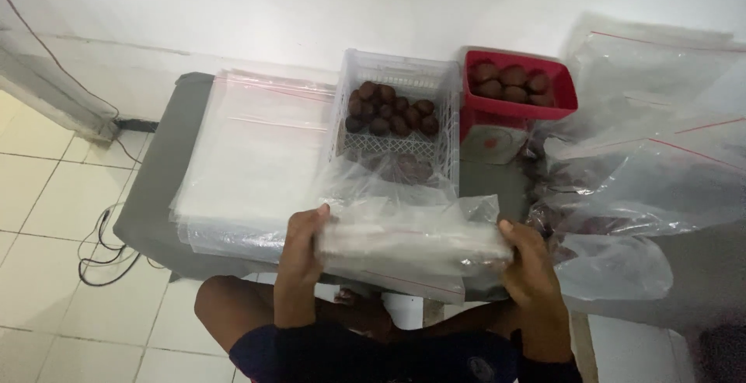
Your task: Packaging small fruits into plastic bags by hand from a storage container.
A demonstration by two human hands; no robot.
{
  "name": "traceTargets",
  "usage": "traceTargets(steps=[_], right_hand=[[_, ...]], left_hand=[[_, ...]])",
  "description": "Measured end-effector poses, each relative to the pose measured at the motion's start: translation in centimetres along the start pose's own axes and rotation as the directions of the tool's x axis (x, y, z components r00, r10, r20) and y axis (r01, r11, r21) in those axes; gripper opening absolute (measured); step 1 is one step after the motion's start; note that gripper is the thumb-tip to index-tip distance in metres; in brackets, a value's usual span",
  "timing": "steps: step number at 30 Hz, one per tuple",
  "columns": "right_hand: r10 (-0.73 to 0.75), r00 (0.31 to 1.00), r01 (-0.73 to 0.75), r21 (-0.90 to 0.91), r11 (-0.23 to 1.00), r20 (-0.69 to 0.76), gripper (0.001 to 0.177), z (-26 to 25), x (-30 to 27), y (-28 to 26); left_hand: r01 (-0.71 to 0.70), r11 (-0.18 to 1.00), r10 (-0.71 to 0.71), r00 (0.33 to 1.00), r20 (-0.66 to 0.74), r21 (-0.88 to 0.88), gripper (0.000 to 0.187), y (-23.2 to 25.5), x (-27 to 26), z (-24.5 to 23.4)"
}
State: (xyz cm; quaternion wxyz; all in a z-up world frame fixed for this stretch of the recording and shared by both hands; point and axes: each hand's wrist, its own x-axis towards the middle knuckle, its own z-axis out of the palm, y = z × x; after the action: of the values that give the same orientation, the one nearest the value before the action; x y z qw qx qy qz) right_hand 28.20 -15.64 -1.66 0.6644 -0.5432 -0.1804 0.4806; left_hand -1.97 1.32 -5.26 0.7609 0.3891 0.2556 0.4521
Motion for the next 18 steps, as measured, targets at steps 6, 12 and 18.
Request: traceTargets(steps=[6, 12, 18], right_hand=[[-0.349, 0.932, 0.358, -0.429, 0.83, 0.102, 0.027, 0.2, -0.1, 0.4], [-0.342, 0.813, 0.577, -0.577, 0.578, 0.471, 0.039, 2.7, -1.0, -3.0], [-0.527, 0.77, 0.616, -0.634, 0.468, 0.359, 0.053, 1.7, -0.4, -1.7]], left_hand=[[-0.433, 0.867, 0.401, 0.9, 0.172, 0.247, 0.054, 2.7, -0.8, 1.2], [-0.529, 0.791, 0.473, 0.848, 0.24, 0.308, 0.043, 4.1, -1.3, 3.3], [-0.455, 0.763, 0.403, 0.89, 0.213, 0.459, 0.026, 4.1, -1.4, 2.6]])
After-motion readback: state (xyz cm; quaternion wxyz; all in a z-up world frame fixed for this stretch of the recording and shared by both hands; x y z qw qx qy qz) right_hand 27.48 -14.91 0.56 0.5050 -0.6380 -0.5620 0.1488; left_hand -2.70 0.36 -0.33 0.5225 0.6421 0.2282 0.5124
